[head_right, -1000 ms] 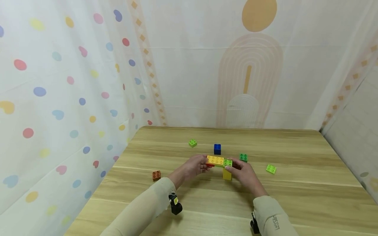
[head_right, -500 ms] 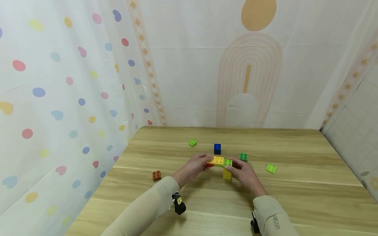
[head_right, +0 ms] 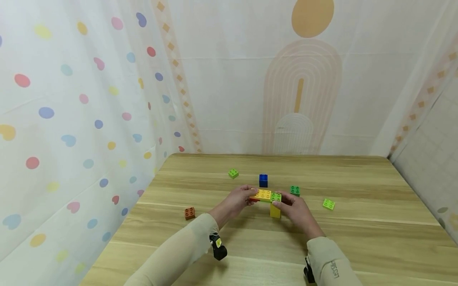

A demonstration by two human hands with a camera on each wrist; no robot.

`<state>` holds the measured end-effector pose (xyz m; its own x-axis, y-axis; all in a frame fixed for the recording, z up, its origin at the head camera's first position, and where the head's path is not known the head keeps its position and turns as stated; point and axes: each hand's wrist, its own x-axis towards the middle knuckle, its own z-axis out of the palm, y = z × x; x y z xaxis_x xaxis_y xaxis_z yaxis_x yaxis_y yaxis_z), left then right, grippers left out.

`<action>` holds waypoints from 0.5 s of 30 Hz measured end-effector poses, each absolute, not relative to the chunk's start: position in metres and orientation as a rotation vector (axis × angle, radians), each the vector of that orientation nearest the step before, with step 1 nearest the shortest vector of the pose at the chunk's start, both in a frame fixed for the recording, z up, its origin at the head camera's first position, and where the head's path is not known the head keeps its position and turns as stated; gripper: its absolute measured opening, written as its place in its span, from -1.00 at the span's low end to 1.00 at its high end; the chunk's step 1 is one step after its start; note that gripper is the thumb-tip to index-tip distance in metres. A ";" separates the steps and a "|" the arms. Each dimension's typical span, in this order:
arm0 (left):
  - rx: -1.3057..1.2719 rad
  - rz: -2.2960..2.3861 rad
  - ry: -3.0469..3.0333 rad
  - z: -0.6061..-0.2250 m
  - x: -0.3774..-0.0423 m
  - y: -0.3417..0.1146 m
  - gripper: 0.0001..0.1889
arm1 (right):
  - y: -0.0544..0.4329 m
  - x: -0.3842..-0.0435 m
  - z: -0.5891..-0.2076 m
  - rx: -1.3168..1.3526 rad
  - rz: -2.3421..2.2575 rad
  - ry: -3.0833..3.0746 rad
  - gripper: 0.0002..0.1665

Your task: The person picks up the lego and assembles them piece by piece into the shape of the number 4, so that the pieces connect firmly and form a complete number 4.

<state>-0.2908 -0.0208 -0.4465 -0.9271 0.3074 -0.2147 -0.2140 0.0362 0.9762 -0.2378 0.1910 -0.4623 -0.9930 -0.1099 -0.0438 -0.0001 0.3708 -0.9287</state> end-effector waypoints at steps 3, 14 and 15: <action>0.092 1.917 1.982 -0.446 -0.291 -0.021 -0.73 | 0.191 -0.238 -0.463 -0.103 -1.693 2.532 -0.31; 0.050 1.797 2.103 -0.446 -0.292 -0.016 -0.68 | 0.191 -0.238 -0.463 -0.107 -1.718 2.515 -0.31; 0.042 1.800 2.100 -0.445 -0.292 -0.015 -0.68 | 0.191 -0.238 -0.462 -0.103 -1.723 2.509 -0.31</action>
